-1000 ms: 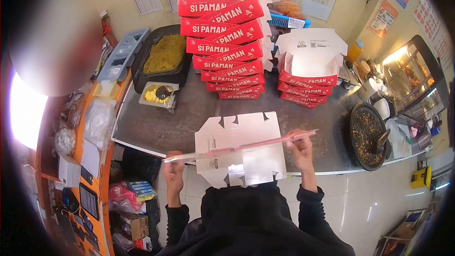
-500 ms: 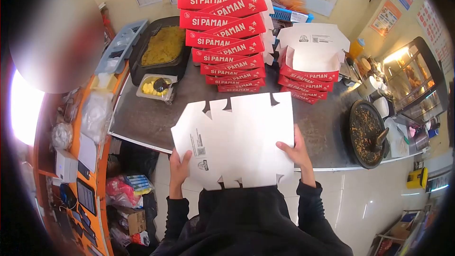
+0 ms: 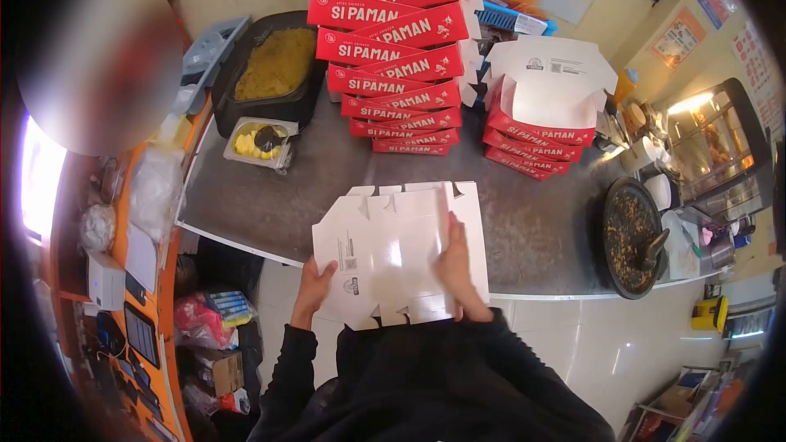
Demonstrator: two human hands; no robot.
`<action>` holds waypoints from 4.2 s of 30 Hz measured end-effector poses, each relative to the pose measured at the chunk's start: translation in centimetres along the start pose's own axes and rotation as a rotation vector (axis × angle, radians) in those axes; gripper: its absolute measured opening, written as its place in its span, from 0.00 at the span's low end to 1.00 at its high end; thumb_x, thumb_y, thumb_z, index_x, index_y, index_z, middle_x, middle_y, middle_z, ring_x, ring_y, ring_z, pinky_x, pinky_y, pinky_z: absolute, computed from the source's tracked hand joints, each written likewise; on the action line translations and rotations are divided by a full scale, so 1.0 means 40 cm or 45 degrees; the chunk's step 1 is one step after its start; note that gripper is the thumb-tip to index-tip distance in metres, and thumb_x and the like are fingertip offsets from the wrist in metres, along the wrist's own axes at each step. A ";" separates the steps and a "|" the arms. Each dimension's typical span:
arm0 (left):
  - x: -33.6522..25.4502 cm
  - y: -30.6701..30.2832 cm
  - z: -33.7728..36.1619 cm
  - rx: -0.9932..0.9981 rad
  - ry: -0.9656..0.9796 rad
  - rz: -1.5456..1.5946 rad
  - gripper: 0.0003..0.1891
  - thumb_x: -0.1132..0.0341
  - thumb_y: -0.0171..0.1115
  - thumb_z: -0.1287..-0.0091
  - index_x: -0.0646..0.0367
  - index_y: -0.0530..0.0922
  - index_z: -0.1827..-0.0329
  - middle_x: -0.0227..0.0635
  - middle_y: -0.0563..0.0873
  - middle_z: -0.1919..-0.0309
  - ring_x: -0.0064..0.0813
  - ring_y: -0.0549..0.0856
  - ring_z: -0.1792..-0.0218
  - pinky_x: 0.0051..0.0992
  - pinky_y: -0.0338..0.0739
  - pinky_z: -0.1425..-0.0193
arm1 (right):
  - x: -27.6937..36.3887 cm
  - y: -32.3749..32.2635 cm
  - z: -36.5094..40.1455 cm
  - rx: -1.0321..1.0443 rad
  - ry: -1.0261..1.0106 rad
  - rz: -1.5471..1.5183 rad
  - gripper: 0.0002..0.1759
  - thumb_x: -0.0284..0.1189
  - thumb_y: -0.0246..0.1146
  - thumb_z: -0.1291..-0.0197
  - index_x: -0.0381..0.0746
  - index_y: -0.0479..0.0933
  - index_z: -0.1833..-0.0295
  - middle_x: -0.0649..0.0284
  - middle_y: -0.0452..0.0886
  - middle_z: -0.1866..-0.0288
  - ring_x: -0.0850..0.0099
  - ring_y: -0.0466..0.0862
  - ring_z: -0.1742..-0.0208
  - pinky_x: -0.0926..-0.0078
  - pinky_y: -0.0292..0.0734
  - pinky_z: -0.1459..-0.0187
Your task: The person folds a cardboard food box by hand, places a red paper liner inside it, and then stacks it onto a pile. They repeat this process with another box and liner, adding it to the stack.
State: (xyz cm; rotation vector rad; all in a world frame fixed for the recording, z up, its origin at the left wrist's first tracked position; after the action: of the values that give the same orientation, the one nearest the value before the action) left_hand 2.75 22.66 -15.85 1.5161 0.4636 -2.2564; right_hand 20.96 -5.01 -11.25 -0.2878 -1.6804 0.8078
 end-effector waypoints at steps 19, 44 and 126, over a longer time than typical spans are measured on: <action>0.013 -0.031 -0.037 -0.091 0.004 0.112 0.18 0.76 0.62 0.28 0.68 0.74 0.38 0.40 0.86 0.45 0.28 0.84 0.45 0.28 0.79 0.41 | -0.149 -0.071 -0.036 0.021 0.313 -0.175 0.26 0.30 0.60 0.33 0.32 0.65 0.34 0.39 0.84 0.51 0.42 0.86 0.51 0.49 0.79 0.50; -0.235 0.393 -0.020 0.027 0.600 -0.014 0.51 0.54 0.74 0.42 0.64 0.54 0.20 0.52 0.54 0.20 0.49 0.54 0.19 0.39 0.51 0.18 | 0.085 0.134 0.094 0.549 -0.586 1.125 0.37 0.51 0.53 0.29 0.50 0.59 0.19 0.53 0.62 0.20 0.50 0.55 0.18 0.24 0.37 0.25; -0.298 0.522 -0.104 -0.115 1.208 -1.507 0.10 0.74 0.58 0.40 0.61 0.75 0.55 0.42 0.81 0.63 0.40 0.81 0.55 0.39 0.72 0.44 | 0.028 -0.023 -0.340 1.069 -0.226 0.909 0.31 0.32 0.75 0.53 0.36 0.78 0.40 0.49 0.77 0.36 0.51 0.74 0.31 0.43 0.64 0.31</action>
State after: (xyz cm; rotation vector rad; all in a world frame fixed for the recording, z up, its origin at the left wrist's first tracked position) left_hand 20.33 7.95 -7.50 2.6151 2.1400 -1.8205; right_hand 33.54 -0.18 -8.85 -0.2202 -1.2352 2.0291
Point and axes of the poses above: each hand's wrist, its own z-axis away from the middle knuckle, its own y-axis out of the palm, x = y × z, the point moved 8 cm from there along -z, towards the middle knuckle
